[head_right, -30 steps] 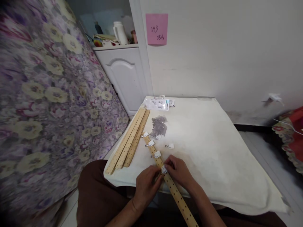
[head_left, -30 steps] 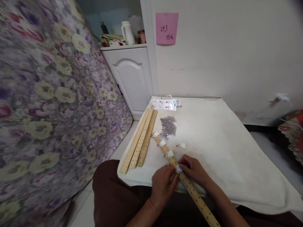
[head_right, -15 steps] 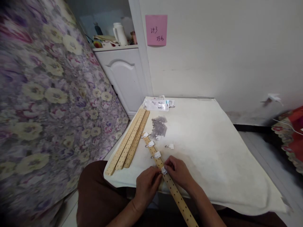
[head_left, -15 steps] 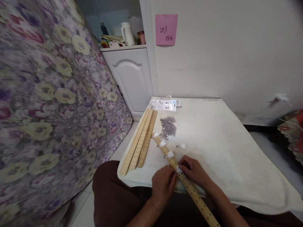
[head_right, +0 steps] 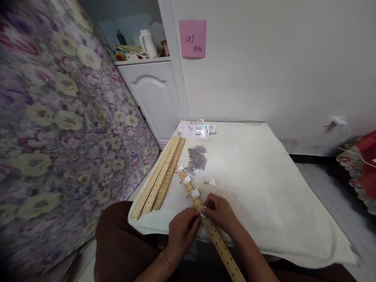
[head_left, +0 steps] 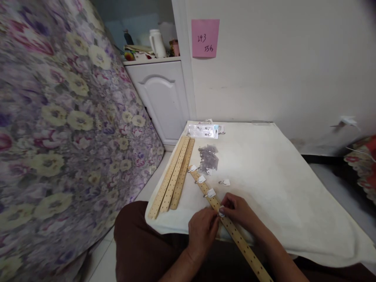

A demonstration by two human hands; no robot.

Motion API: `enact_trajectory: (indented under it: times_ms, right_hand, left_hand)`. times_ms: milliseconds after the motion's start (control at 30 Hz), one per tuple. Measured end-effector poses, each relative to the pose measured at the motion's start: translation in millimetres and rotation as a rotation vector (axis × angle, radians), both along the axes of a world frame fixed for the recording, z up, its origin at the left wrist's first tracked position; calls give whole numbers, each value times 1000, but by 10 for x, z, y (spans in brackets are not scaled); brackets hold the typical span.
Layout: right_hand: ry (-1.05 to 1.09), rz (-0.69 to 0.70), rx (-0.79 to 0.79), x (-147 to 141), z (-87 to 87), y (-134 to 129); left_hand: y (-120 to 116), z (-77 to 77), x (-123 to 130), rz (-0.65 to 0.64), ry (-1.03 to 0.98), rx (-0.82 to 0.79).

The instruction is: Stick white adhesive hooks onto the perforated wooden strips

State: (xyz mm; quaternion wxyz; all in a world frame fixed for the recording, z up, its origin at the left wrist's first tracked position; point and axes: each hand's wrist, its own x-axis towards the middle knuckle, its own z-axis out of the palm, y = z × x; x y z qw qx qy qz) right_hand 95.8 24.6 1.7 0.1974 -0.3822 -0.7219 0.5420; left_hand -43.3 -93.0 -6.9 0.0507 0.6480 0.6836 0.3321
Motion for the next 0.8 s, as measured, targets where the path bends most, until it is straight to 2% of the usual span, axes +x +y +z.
enact_trajectory:
  times_ms: [233,433,633,733,800]
  right_hand:
    - [0,31,-48,-40,37,43]
    - [35,23,-50,-18,16,36]
    - [124,38,-170,15,-18,2]
    - [103,-43,-134,52,-32,39]
    - [54,-164,17,82,-27,121]
  left_hand:
    - [-11,-47,-13,-7,9,23]
    - [-15,-19,-4,-3,2,-2]
    - [-18,24,0,4,-44,-34]
    - [-26,32,-3,7,-68,-58]
    - [-33,32,-7,20,-80,-84]
